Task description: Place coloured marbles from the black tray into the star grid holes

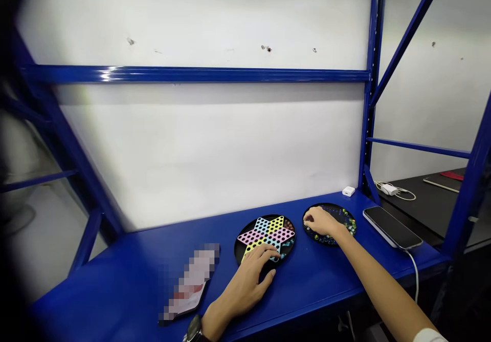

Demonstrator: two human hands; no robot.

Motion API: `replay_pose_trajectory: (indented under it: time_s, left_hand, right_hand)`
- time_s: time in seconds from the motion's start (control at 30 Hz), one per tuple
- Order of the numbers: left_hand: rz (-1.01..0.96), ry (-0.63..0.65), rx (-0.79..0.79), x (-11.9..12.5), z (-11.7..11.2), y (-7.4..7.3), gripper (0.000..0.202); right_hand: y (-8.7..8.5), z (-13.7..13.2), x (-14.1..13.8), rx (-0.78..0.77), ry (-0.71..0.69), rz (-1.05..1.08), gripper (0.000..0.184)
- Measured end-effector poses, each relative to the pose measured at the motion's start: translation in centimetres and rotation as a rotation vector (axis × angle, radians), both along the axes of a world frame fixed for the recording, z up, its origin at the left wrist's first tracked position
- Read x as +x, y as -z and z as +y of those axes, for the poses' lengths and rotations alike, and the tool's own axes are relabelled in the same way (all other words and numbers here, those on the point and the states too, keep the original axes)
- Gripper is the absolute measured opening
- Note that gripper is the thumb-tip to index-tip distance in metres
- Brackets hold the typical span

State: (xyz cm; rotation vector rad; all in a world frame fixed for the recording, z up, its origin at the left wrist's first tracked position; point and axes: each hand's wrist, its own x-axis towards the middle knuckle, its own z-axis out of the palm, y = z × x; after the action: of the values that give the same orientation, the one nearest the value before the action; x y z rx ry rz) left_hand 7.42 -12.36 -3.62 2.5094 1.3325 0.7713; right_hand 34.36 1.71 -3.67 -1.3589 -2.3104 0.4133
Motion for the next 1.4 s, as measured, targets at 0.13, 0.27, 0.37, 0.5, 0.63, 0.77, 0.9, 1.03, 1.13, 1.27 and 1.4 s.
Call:
replay_pose_trajectory:
  time_s: [0.13,0.27,0.37,0.5,0.63,0.77,0.9,1.03,1.13,1.27,1.4]
  left_hand:
    - [-0.003,0.002,0.006,0.0,0.0,0.0,0.032]
    - [0.004,0.001,0.002,0.0,0.0,0.0,0.034]
    - [0.011,0.004,-0.018,0.1,0.0,0.0,0.034]
    - [0.009,0.013,-0.031,0.0,0.0,0.0,0.034]
    - [0.001,0.004,-0.027,0.0,0.0,0.0,0.034]
    - [-0.021,0.005,0.017,0.0,0.1,0.3,0.033]
    - [-0.036,-0.002,0.048,-0.1,0.1,0.4,0.034]
    - [-0.039,0.020,0.022,-0.1,0.1,0.4,0.035]
    - [-0.044,0.011,0.014,0.0,0.1,0.3,0.034]
    - [-0.040,0.000,0.019,0.0,0.1,0.3,0.035]
    - [-0.038,0.007,0.009,0.0,0.1,0.2,0.034]
  right_hand:
    - [0.6,-0.3,-1.2,0.051,0.051,-0.190,0.021]
    - [0.4,-0.6,-1.3,0.078,0.057,-0.331,0.018]
    - [0.4,-0.7,-1.2,0.116,0.011,-0.346,0.021]
    - [0.4,-0.5,-1.0,0.107,-0.001,-0.321,0.024]
    - [0.0,-0.9,-1.2,0.102,0.010,-0.176,0.025]
    - [-0.8,-3.1,-3.0,0.077,-0.137,-0.004,0.025]
    - [-0.8,-5.2,-5.3,0.065,-0.293,-0.108,0.021]
    - [-0.4,-6.0,-5.9,0.064,-0.281,-0.136,0.023]
    - [-0.2,-6.4,-5.3,0.061,-0.277,-0.073,0.023]
    - [-0.4,-6.3,-2.5,0.124,-0.139,0.037,0.025]
    - [-1.0,-4.6,3.2,0.155,0.149,0.003,0.034]
